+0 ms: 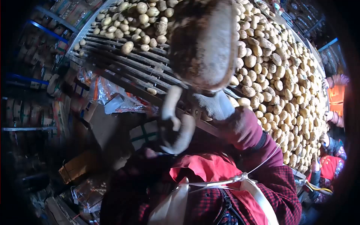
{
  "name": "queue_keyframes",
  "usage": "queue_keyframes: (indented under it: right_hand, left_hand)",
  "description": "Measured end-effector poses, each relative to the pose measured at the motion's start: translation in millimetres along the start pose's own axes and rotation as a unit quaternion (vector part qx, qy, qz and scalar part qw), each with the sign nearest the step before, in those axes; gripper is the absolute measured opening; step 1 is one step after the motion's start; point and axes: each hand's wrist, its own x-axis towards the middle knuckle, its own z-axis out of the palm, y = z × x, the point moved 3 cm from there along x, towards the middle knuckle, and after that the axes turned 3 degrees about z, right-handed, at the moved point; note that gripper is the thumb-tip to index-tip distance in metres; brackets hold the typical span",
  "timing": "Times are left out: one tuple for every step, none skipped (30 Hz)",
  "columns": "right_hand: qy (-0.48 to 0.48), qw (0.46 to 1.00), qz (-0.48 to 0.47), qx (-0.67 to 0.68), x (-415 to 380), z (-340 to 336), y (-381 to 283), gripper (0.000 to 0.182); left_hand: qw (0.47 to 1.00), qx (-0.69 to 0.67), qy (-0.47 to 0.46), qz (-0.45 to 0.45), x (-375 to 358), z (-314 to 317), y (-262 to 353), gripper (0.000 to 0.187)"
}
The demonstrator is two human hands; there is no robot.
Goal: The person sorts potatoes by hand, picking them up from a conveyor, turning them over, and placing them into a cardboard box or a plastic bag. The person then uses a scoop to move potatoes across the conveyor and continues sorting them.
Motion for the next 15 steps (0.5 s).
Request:
queue_keyframes:
  right_hand:
    - [-0.02, 1.0, 0.001, 0.012, 11.6, 8.0, -0.4, 0.03]
    - [-0.049, 0.999, 0.014, -0.005, 23.6, 14.3, 6.7, 0.029]
    - [-0.08, 0.996, 0.036, -0.03, 35.7, 19.1, 19.1, 0.029]
    - [-0.111, 0.991, 0.056, -0.058, 45.9, 23.4, 33.1, 0.029]
    - [-0.143, 0.984, 0.077, -0.079, 56.3, 28.5, 47.4, 0.029]
    - [-0.164, 0.983, 0.059, -0.058, 70.0, 38.5, 54.8, 0.028]
    - [-0.186, 0.982, 0.026, -0.018, 81.1, 49.3, 59.8, 0.027]
    - [-0.208, 0.978, -0.004, 0.021, 91.6, 56.8, 64.7, 0.027]
    - [-0.23, 0.971, -0.021, 0.055, 97.6, 61.7, 62.3, 0.028]
    - [-0.198, 0.977, -0.061, 0.041, 99.6, 63.1, 59.5, 0.03]
    - [-0.163, 0.981, -0.1, 0.025, 101.4, 64.5, 56.8, 0.032]
    - [-0.219, 0.962, -0.031, 0.159, 117.7, 62.7, 94.8, 0.032]
    - [-0.255, 0.922, 0.048, 0.287, 133.7, 60.7, 133.0, 0.031]
    - [-0.25, 0.946, 0.016, 0.206, 127.8, 48.4, 123.0, 0.028]
    - [-0.239, 0.966, -0.02, 0.1, 109.9, 35.0, 111.6, 0.025]
  left_hand:
    - [0.995, -0.084, 0.042, -0.011, -0.7, -16.0, -1.1, 0.07]
    - [0.993, -0.034, 0.116, -0.005, -12.2, -35.3, -3.6, 0.067]
    - [0.982, 0.017, 0.189, -0.006, -24.2, -54.4, -6.0, 0.064]
    - [0.965, 0.065, 0.249, -0.039, -35.5, -73.7, -6.9, 0.061]
    - [0.962, 0.078, 0.258, -0.035, -41.0, -87.5, -8.7, 0.059]
    - [0.959, 0.09, 0.266, -0.031, -44.4, -96.0, -9.9, 0.056]
    - [0.947, 0.09, 0.308, -0.036, -43.6, -96.5, -9.5, 0.054]
    - [0.946, 0.09, 0.309, -0.038, -48.2, -101.7, -14.4, 0.054]
    - [0.953, 0.072, 0.292, -0.034, -51.4, -107.0, -20.1, 0.054]
    - [0.96, 0.054, 0.274, -0.031, -54.8, -110.8, -25.0, 0.054]
    - [0.959, 0.063, 0.275, -0.024, -58.6, -113.1, -30.5, 0.051]
    - [0.959, 0.062, 0.276, -0.025, -59.7, -115.0, -31.5, 0.051]
    - [0.959, 0.071, 0.274, -0.031, -60.2, -117.1, -32.4, 0.05]
    - [0.959, 0.079, 0.27, -0.037, -59.5, -118.1, -33.4, 0.048]
    - [0.955, 0.083, 0.282, -0.033, -58.1, -118.4, -33.6, 0.047]
